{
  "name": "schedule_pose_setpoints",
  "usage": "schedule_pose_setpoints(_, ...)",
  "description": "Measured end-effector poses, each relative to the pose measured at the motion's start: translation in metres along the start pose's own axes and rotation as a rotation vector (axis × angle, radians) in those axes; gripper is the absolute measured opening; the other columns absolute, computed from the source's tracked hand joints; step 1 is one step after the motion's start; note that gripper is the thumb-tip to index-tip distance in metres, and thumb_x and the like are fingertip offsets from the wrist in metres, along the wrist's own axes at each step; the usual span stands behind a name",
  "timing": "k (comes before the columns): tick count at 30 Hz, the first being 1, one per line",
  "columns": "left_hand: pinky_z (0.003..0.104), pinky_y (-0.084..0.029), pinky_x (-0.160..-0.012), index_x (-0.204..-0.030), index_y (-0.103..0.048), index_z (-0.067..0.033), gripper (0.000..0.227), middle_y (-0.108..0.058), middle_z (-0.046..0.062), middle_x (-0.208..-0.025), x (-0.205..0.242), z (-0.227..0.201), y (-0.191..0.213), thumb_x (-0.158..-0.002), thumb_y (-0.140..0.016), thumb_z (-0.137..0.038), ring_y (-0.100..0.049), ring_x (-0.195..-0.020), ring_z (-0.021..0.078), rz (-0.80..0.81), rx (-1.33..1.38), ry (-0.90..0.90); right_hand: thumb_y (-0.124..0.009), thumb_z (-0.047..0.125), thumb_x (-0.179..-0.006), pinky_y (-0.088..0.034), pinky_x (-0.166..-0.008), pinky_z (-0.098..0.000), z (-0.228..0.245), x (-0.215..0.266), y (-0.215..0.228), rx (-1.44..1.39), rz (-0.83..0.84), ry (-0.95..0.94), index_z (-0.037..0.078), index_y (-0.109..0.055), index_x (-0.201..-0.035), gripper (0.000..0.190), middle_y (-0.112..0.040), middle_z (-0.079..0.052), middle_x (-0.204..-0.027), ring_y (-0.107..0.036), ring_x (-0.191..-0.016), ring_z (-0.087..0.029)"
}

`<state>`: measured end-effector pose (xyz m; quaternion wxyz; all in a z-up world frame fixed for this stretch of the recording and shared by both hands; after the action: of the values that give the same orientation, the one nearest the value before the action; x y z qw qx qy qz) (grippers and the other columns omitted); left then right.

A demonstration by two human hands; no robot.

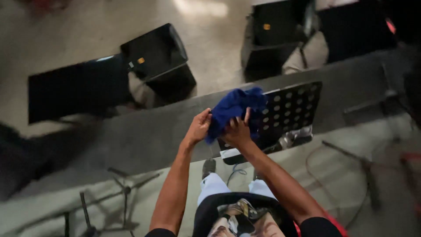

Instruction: Wiping down a music stand and a microphone stand with a blue cloth on a stage.

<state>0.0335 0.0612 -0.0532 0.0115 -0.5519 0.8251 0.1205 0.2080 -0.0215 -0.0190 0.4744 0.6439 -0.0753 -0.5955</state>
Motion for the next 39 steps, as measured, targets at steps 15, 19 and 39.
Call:
schedule_pose_setpoints(15, 0.030, -0.059, -0.067, -0.124, -0.066, -0.0079, 0.031, -0.074, -0.002, -0.102, 0.004, -0.079, -0.033, -0.106, -0.051, -0.028, -0.067, -0.076, 0.0104, 0.057, 0.199, 0.346, -0.065, 0.040, -0.084, -0.006, -0.108, -0.0807, -0.120, -0.010, 0.110, -0.298, 0.371, -0.115, 0.006, -0.056, -0.149, 0.074, -0.049, -0.021, -0.153, -0.037, -0.145, -0.041)
schedule_pose_setpoints(19, 0.032, -0.059, -0.070, -0.124, -0.065, -0.0021, 0.029, -0.066, 0.005, -0.093, 0.007, -0.080, -0.032, -0.117, -0.050, -0.026, -0.065, -0.078, 0.0126, 0.125, 0.174, 0.324, -0.069, 0.039, -0.091, -0.005, -0.116, -0.0775, -0.050, -0.038, 0.073, -0.202, 0.448, 0.041, 0.024, -0.066, -0.140, 0.052, -0.053, -0.009, -0.150, -0.038, -0.146, -0.034)
schedule_pose_setpoints(39, 0.030, -0.055, -0.081, -0.128, -0.064, -0.0066, 0.032, -0.074, 0.005, -0.111, 0.041, -0.127, -0.047, -0.107, -0.060, -0.030, -0.068, -0.087, 0.0138, -0.356, 0.117, 0.207, -0.097, 0.042, -0.082, -0.022, -0.123, -0.0754, -0.280, 0.042, 0.166, 0.196, 0.262, 0.076, -0.001, -0.067, -0.127, 0.070, -0.049, -0.032, -0.146, -0.038, -0.144, -0.056)
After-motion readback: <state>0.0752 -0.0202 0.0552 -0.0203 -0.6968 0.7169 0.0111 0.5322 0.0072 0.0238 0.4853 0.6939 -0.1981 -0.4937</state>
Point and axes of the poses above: each hand's wrist, its own x-axis away from the middle knuckle, its own y-axis out of the back of the hand, z = x × y, the point moved 5 cm from there along -x, towards the middle knuckle
